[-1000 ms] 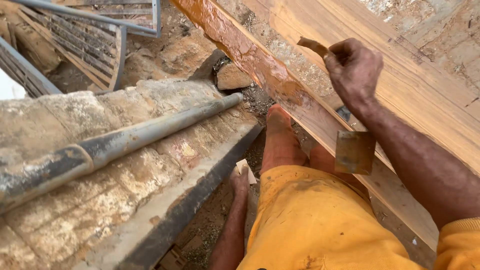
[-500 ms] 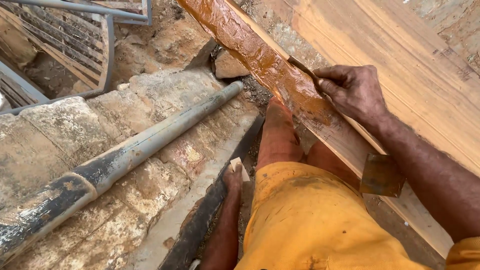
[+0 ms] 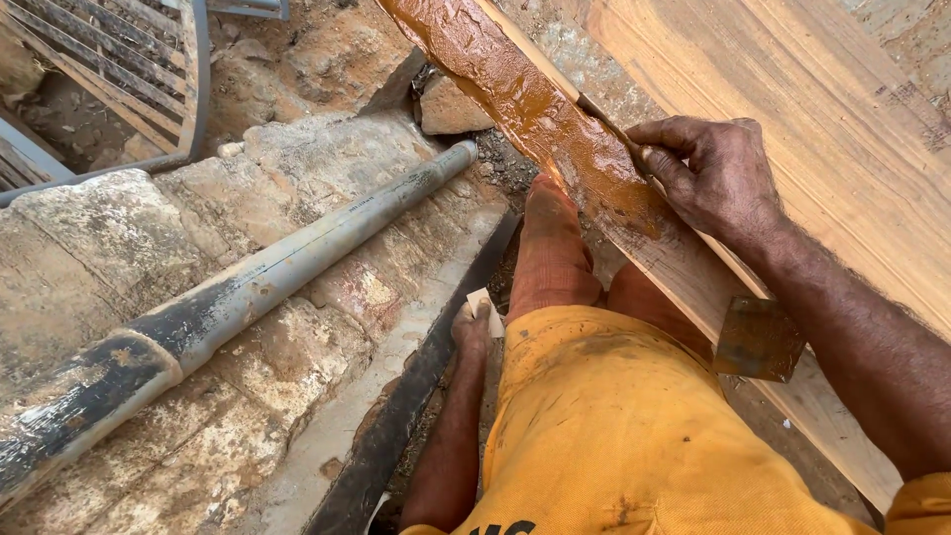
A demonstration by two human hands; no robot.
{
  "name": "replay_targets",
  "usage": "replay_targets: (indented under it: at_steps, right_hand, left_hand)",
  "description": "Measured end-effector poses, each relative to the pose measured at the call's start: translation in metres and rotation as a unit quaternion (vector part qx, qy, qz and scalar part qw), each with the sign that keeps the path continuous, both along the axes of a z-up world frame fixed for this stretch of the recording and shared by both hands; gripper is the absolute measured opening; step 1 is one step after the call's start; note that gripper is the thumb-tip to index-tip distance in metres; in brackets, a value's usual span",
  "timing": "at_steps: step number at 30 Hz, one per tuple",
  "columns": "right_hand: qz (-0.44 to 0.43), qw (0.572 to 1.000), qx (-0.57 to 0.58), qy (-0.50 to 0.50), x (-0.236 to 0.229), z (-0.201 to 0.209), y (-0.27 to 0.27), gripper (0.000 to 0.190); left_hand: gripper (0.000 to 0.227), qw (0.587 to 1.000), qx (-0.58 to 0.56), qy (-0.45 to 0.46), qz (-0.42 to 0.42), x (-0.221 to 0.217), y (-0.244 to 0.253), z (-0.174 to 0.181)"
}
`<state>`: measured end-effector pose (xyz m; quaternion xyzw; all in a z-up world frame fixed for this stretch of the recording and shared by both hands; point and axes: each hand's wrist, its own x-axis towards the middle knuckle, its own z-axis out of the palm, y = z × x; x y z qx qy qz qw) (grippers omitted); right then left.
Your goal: The person applies wood filler to a long wooden plank and sands it in a workshop.
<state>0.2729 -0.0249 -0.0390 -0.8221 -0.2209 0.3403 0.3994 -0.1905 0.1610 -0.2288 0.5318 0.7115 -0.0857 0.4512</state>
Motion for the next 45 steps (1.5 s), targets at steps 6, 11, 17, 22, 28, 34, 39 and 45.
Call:
replay_targets:
  at_steps: [6,11,17,22,28,34,39,45]
  right_hand:
    - [0.020,0.999,0.012,-0.043,-0.002,0.008,0.000,0.025]
    - [0.020,0.999,-0.006,-0.045,-0.003,0.019,0.003,0.026]
    - [0.031,0.997,0.003,-0.076,-0.005,0.017,0.003,0.025]
    - [0.029,0.996,-0.009,-0.085,-0.007,0.024,0.007,0.025]
    - [0.043,0.995,-0.029,-0.086,-0.008,0.033,0.013,0.025]
    - [0.068,0.995,-0.033,-0.064,-0.012,0.027,0.009,0.025]
    - [-0.016,0.998,0.030,0.045,-0.016,0.020,-0.002,0.033]
    - [-0.036,0.989,0.133,0.059,-0.019,0.012,-0.011,0.056]
  left_hand:
    - [0.024,0.999,0.010,0.023,-0.048,0.005,-0.003,0.012]
    - [0.026,0.996,0.009,0.063,-0.066,-0.003,-0.001,0.001]
    - [0.028,0.994,0.011,0.061,-0.094,0.010,-0.003,0.009]
    - [0.028,0.996,0.000,0.051,-0.067,0.013,-0.006,-0.002]
    - [0.029,0.996,-0.001,0.067,-0.062,0.023,-0.008,0.002]
    - [0.029,0.992,-0.039,0.116,-0.035,0.050,-0.007,0.028]
    - [0.035,0.997,0.025,0.074,-0.008,0.044,-0.005,0.005]
    - [0.039,0.978,0.130,-0.157,0.034,0.149,-0.013,0.043]
